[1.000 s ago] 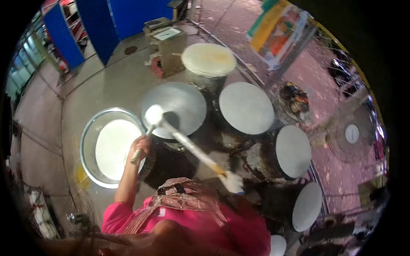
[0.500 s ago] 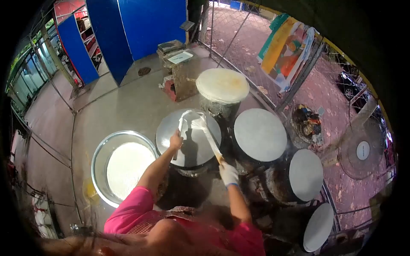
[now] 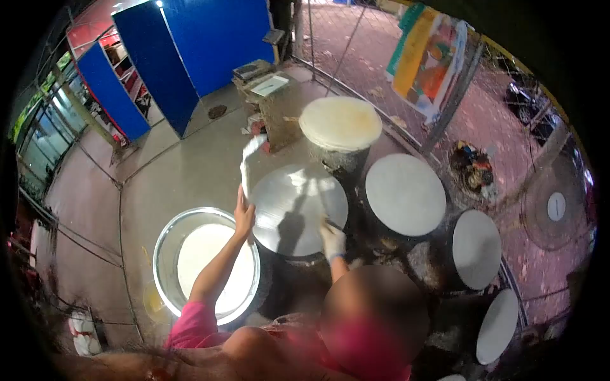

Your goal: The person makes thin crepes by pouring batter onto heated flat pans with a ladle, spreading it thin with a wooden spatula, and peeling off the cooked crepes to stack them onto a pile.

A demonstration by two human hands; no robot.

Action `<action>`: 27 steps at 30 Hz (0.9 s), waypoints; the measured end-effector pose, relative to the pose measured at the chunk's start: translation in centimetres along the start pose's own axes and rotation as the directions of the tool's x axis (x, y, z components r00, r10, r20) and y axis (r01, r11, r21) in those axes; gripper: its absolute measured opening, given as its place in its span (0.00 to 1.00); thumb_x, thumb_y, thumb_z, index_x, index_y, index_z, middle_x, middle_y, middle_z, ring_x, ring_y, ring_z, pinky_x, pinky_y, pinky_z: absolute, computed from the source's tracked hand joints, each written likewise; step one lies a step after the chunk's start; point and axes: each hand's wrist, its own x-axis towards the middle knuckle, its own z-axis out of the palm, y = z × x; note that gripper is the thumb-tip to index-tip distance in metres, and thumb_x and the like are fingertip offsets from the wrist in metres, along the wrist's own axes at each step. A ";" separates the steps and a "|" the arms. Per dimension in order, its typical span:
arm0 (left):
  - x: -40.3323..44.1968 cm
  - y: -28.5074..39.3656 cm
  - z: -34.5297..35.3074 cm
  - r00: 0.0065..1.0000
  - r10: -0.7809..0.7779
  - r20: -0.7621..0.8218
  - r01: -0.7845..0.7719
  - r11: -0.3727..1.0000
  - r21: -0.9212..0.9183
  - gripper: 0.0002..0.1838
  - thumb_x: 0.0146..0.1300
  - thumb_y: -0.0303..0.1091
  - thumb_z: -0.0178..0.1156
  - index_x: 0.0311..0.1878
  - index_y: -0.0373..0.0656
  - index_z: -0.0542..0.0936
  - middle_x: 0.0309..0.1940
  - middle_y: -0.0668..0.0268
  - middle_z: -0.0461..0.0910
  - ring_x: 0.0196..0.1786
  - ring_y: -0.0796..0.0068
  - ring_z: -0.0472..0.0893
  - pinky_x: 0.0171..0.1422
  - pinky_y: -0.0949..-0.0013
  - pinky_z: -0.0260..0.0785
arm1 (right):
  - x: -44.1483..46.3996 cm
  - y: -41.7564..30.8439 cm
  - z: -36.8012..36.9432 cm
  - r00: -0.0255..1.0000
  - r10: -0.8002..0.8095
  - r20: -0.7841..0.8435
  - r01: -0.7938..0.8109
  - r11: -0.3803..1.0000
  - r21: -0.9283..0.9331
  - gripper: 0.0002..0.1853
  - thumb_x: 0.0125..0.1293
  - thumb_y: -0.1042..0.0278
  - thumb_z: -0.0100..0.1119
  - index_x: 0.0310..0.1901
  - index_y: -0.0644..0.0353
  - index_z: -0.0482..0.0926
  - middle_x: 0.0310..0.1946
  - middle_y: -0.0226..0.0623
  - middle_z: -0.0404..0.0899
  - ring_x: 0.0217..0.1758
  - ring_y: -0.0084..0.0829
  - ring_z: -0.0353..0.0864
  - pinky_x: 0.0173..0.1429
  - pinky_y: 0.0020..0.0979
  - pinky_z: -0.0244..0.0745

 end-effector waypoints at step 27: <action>-22.4 -10.0 -10.6 0.928 -0.369 0.053 0.344 0.902 0.262 0.39 0.48 0.19 0.52 0.68 0.48 0.59 0.37 0.56 0.75 0.32 0.74 0.73 0.34 0.72 0.65 | 2.9 -4.3 -5.4 0.933 0.204 0.296 -0.245 0.963 0.109 0.17 0.52 0.65 0.64 0.41 0.66 0.81 0.31 0.40 0.82 0.20 0.23 0.72 0.23 0.25 0.67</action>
